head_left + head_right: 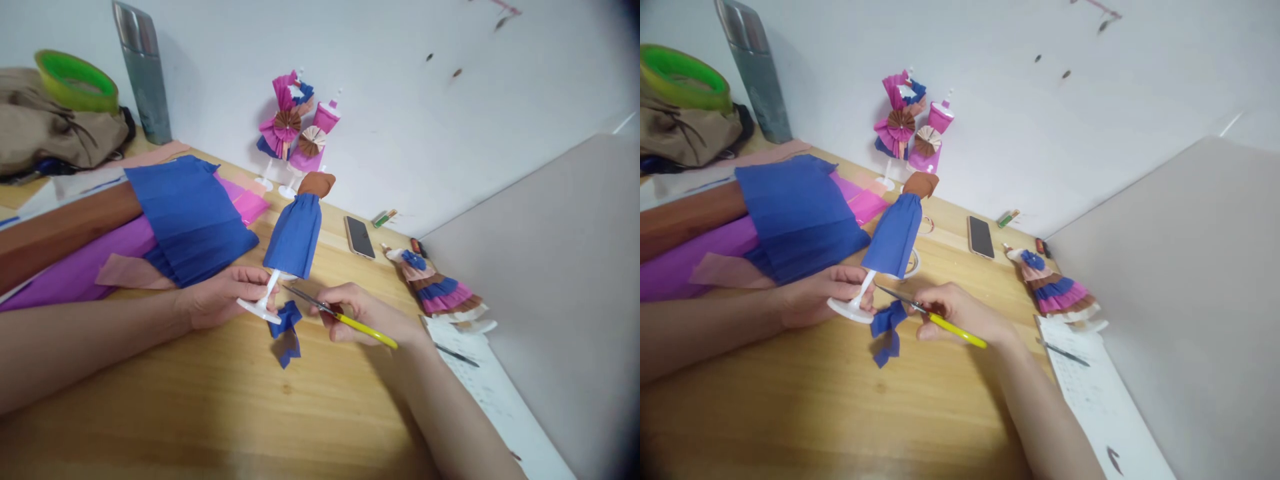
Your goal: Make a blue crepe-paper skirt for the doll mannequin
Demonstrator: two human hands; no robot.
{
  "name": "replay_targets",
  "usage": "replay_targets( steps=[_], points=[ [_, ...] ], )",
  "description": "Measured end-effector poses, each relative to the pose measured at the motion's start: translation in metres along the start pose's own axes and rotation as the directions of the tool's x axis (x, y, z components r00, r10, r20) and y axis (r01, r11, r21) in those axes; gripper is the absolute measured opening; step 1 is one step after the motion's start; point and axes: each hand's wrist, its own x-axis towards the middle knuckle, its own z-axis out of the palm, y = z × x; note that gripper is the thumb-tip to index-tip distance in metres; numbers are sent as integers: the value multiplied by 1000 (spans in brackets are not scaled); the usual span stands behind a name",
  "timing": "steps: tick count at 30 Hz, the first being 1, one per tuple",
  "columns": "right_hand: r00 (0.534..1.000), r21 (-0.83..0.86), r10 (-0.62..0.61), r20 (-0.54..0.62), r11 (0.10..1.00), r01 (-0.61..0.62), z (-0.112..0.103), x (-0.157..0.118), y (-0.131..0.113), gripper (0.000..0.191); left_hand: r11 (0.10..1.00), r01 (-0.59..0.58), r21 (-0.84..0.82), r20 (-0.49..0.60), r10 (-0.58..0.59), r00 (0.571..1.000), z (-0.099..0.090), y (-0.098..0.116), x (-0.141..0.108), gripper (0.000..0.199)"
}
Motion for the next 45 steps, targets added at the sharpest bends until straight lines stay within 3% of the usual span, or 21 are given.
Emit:
replay_targets(
  steps=[5,14,19,26,34,45],
  points=[
    [1000,11,-1,12,1000,1,0,1,3,56,1000,12,21,30,-12,999,-2,-1,1,25],
    [983,144,-169,-66,974,177,9,12,15,58,999,39,36,71,-41,997,-5,-3,1,25],
    [985,156,-163,-64,973,171,8,11,7,57,999,21,25,124,-24,992,-9,-5,2,18],
    [990,161,-115,-86,979,128,8,8,2,44,998,56,2,116,-56,992,-5,-2,0,24],
    [992,186,-107,-73,975,119,5,9,5,55,997,80,-8,81,-79,994,-2,0,1,23],
    [986,119,-128,-109,983,141,2,7,0,55,995,96,25,66,-97,993,-2,0,-1,27]
  ],
)
